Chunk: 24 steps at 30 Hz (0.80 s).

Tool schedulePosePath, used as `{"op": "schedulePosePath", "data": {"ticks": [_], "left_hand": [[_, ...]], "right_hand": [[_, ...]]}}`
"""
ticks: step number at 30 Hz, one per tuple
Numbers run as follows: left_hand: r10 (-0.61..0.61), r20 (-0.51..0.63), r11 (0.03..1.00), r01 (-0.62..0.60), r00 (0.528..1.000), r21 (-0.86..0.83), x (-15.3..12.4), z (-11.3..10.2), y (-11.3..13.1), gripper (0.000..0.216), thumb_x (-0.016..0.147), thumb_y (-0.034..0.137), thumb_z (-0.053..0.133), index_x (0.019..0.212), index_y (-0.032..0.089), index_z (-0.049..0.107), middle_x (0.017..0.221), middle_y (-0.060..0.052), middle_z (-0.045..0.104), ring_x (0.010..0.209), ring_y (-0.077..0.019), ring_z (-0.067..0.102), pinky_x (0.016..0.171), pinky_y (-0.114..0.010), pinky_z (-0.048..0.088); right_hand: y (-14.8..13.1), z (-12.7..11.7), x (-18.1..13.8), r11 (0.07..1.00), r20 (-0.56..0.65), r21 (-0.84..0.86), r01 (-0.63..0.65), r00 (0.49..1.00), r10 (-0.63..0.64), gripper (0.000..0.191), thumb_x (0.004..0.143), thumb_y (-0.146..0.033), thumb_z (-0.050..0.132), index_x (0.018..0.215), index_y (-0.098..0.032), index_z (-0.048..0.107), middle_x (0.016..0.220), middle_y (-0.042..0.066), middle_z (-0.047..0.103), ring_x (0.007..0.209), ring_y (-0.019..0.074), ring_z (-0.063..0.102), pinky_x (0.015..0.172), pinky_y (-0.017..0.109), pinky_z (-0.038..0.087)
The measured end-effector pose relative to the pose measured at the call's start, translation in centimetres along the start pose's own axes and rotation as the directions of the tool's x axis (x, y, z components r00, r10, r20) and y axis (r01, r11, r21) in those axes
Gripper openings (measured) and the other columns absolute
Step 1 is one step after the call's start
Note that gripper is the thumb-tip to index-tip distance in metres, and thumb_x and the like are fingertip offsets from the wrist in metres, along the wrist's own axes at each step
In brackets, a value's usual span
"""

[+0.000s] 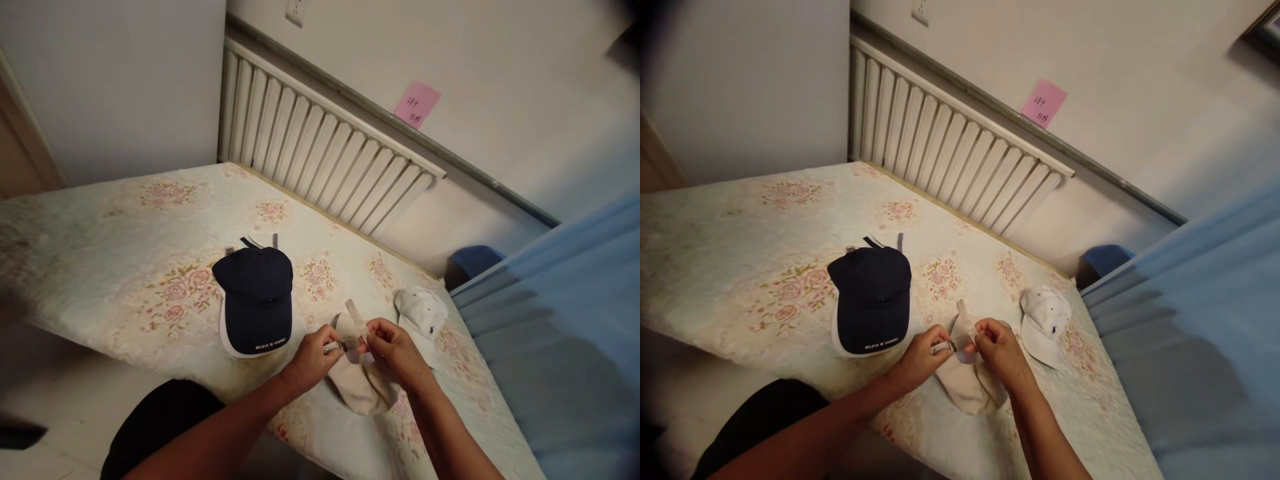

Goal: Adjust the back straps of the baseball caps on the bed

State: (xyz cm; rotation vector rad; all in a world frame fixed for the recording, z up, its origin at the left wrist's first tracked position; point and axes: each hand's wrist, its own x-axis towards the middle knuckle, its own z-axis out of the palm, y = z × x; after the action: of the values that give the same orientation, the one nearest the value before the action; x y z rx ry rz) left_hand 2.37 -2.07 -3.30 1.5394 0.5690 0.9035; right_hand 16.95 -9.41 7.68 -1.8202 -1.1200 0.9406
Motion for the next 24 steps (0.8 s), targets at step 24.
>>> {"op": "schedulePosePath", "data": {"ticks": [24], "left_hand": [[0.025, 0.082, 1.0, -0.024, 0.996, -0.011, -0.2, 0.4, -0.4, 0.012, 0.078, 0.018, 0.055, 0.089, 0.018, 0.051, 0.077, 0.0, 0.061, 0.073, -0.0136, 0.058, 0.066, -0.025, 0.043]], "right_hand": [[3.0, 2.9, 1.3, 0.987, 0.141, -0.025, -0.156, 0.977, 0.158, 0.023, 0.06, -0.037, 0.066, 0.064, -0.018, 0.053, 0.049, -0.007, 0.043, 0.045, 0.0075, 0.036, 0.045, 0.023, 0.025]]}}
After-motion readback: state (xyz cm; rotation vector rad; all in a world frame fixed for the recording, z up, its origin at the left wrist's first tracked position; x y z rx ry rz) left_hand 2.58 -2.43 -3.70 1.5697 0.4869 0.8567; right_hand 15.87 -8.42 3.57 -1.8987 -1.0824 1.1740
